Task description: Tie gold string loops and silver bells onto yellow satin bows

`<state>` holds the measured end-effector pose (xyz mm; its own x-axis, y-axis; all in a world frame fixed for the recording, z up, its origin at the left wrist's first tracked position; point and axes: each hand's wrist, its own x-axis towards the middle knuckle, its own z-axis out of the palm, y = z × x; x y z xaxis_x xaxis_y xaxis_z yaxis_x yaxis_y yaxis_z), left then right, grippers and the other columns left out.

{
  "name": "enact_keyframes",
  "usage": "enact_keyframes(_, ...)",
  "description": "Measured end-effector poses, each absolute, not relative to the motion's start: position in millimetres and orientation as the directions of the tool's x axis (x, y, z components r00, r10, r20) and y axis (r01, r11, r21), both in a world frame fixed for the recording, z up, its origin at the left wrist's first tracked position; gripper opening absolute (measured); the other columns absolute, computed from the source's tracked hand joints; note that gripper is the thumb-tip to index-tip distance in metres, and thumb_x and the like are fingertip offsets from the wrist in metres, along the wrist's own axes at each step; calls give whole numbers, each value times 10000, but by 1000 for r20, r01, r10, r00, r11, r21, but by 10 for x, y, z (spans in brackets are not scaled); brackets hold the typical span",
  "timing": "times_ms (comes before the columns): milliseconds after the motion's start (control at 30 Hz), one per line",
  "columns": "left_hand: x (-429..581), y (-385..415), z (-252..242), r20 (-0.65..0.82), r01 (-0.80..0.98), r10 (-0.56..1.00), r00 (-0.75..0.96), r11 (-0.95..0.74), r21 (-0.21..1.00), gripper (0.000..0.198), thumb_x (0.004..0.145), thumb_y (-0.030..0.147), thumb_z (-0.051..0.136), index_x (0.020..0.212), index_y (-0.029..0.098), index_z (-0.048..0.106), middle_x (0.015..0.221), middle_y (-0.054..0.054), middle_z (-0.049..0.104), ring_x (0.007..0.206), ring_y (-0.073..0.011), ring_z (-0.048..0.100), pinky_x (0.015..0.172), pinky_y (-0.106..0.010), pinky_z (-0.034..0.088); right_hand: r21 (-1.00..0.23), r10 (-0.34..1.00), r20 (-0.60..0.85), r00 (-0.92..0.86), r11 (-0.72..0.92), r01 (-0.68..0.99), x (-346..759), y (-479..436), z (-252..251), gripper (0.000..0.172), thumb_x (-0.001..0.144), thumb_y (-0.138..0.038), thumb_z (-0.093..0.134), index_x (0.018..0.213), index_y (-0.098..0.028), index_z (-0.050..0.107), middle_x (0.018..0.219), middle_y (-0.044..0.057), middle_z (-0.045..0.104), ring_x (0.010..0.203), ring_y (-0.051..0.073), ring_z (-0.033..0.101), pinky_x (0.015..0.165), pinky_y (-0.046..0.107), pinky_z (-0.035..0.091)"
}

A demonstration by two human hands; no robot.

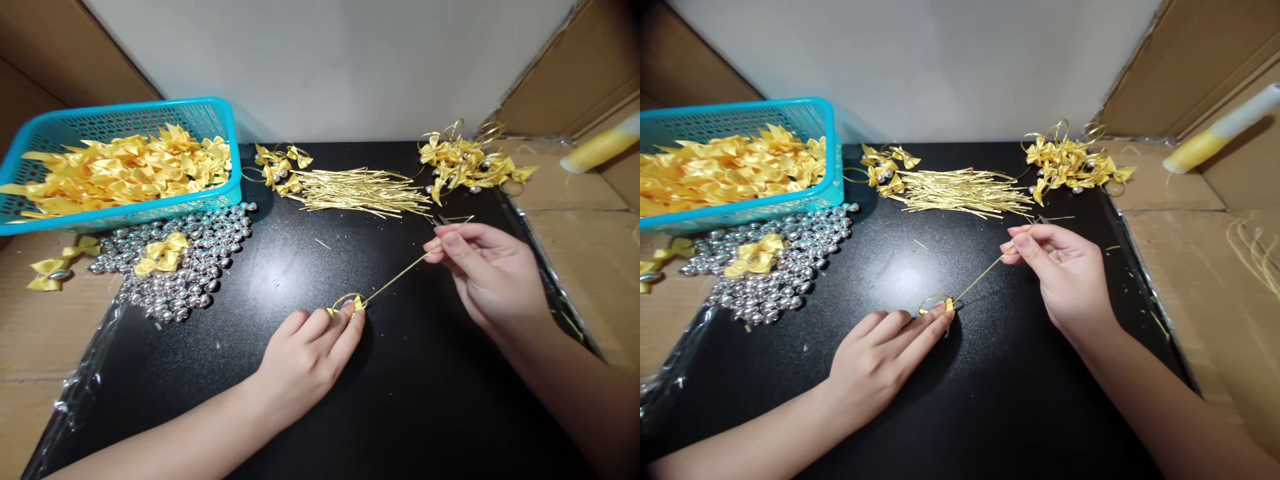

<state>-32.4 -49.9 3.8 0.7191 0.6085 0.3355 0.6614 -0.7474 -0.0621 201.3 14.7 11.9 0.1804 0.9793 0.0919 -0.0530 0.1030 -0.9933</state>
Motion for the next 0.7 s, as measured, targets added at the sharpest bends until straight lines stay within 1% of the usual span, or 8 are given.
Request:
enact_keyframes(200,-319,-561,-30,335,660,602,725,-746,-89,303,953,83,404,1195,57,584,1119,-89,707,791,-151,532,608,-296,345,-992,977,87,196,103,-71,1977,164,136,166,696,-367,801,765,-243,715,707,-3,721,580,127,671,638,285,586)
enact_keyframes(333,-329,-559,-55,355,665,611,708,-746,-44,279,950,101,436,1179,81,596,1141,-80,706,790,-155,526,612,-292,344,-990,981,62,182,84,-114,1966,182,159,217,628,-394,839,727,-242,719,678,-16,710,549,117,662,610,262,584)
enact_keyframes(467,-351,-525,-85,435,666,620,653,-744,61,252,940,125,472,1138,109,628,1162,-49,706,772,-171,516,610,-302,362,-988,985,30,170,56,-147,1973,178,162,211,617,-378,850,715,-235,729,684,-26,708,542,95,667,611,219,590)
enact_keyframes(533,-368,-507,-90,452,657,634,627,-742,131,236,920,136,517,1120,133,642,1179,-36,701,785,-176,530,617,-304,386,-987,988,19,155,43,-157,1975,169,150,210,617,-377,851,716,-234,734,690,-27,709,548,94,674,605,207,596)
enact_keyframes(633,-395,-473,-49,438,616,666,604,-739,274,215,850,152,635,1063,164,659,1184,-34,700,766,-165,567,614,-298,418,-988,991,20,131,40,-152,1976,156,118,199,636,-383,840,729,-240,736,709,-20,716,557,106,686,604,221,609)
enact_keyframes(700,-411,-437,7,462,557,672,579,-739,379,215,804,131,682,1014,168,659,1103,-44,730,736,-146,599,610,-286,431,-989,992,27,121,44,-139,1983,150,94,175,661,-376,826,743,-249,738,723,-14,724,566,117,693,613,239,619)
